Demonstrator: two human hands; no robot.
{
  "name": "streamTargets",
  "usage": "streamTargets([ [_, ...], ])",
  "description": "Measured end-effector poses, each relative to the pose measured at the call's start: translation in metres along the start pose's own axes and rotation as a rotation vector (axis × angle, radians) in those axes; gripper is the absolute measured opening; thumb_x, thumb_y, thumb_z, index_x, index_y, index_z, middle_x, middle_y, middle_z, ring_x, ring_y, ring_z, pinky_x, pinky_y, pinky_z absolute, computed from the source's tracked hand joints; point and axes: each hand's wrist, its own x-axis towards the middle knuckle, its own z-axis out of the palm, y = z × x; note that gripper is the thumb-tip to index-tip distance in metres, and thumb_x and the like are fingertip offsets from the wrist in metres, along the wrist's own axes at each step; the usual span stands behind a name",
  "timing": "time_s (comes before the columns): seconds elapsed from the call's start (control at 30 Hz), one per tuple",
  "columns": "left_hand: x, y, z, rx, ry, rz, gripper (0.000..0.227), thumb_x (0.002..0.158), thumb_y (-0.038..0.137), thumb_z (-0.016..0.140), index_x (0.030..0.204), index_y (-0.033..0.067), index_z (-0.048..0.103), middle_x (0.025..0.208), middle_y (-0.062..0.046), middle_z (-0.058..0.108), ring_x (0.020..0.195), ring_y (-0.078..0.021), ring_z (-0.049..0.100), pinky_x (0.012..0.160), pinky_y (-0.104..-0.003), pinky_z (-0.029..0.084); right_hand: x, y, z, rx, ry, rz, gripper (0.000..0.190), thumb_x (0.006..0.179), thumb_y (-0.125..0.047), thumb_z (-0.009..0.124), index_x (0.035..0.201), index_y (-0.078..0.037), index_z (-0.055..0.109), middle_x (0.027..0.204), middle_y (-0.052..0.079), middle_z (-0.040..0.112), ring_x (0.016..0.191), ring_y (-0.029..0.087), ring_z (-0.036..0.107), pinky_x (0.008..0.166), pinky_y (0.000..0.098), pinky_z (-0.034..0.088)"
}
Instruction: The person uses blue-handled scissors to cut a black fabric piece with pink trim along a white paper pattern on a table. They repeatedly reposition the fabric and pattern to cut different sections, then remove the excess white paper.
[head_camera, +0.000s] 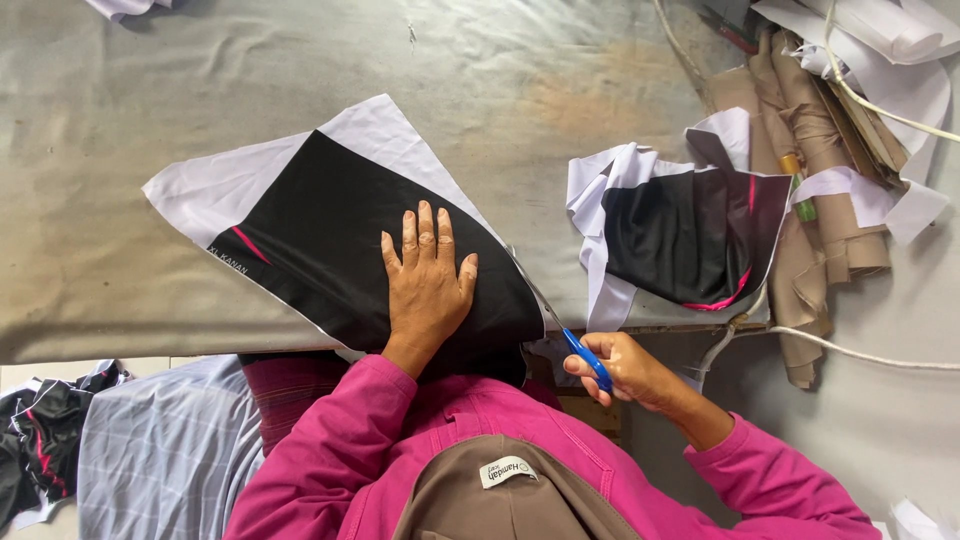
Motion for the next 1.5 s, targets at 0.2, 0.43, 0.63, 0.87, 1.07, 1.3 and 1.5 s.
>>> streamTargets([
  [0.2,0.000,-0.001,0.002,0.009,0.019,0.010,0.059,0.095,0.040,0.036,0.140,0.0009,0.034,0.145,-0.024,0.028,0.135,-0.0390,0.025,0.106,-0.061,0.010,0.007,0.010,-0.004,0.000,0.024,0.011,0.034,0.075,-0.023,0.077,0.066,0.001,0.055,0.041,0.019,0.052,0.027,0.019,0.050,0.021,0.0169,0.025],
  [0.43,0.000,-0.002,0.003,0.009,0.027,0.008,0.060,0.095,0.040,0.037,0.140,0.0007,0.034,0.144,-0.025,0.029,0.135,-0.0392,0.026,0.106,-0.061,0.011,0.011,0.009,-0.003,-0.022,0.046,0.016,0.031,0.077,-0.018,0.076,0.064,0.001,0.055,0.040,0.018,0.051,0.027,0.019,0.050,0.021,0.0165,0.024],
  [0.63,0.000,-0.001,0.002,0.005,0.023,0.008,0.059,0.095,0.039,0.037,0.140,0.0004,0.033,0.144,-0.025,0.029,0.135,-0.0395,0.026,0.106,-0.062,0.011,0.017,0.008,-0.007,-0.019,0.017,-0.001,0.036,0.074,-0.026,0.078,0.066,0.001,0.056,0.041,0.019,0.051,0.028,0.019,0.050,0.024,0.0166,0.025],
  [0.87,0.000,-0.001,0.001,-0.007,0.035,0.012,0.059,0.094,0.038,0.038,0.139,-0.0004,0.035,0.143,-0.025,0.030,0.135,-0.0395,0.025,0.106,-0.061,0.011,0.019,-0.004,-0.007,-0.045,0.026,-0.001,0.035,0.072,-0.022,0.080,0.064,0.002,0.056,0.040,0.018,0.051,0.027,0.019,0.049,0.026,0.0175,0.024],
  [1.07,0.000,-0.002,0.001,-0.002,0.037,0.013,0.059,0.094,0.038,0.039,0.139,-0.0004,0.034,0.144,-0.025,0.029,0.135,-0.0393,0.025,0.106,-0.061,0.010,0.016,-0.005,-0.010,-0.103,0.043,0.012,0.031,0.073,-0.016,0.079,0.063,0.002,0.055,0.039,0.017,0.051,0.027,0.018,0.050,0.027,0.0176,0.024],
  [1.3,0.000,-0.002,0.002,-0.007,0.039,0.013,0.059,0.094,0.038,0.039,0.139,-0.0001,0.034,0.144,-0.025,0.029,0.135,-0.0390,0.025,0.106,-0.061,0.011,0.034,0.006,-0.018,-0.099,0.006,0.010,0.035,0.071,-0.026,0.080,0.065,0.000,0.056,0.040,0.016,0.051,0.028,0.018,0.051,0.026,0.0169,0.024],
  [1.5,0.000,-0.002,0.002,-0.003,0.044,0.014,0.059,0.094,0.037,0.039,0.139,0.0000,0.034,0.144,-0.025,0.029,0.135,-0.0387,0.025,0.106,-0.061,0.011,0.031,-0.008,-0.009,-0.128,0.020,0.000,0.034,0.073,-0.022,0.079,0.063,0.000,0.056,0.040,0.015,0.051,0.027,0.017,0.050,0.026,0.0163,0.023],
])
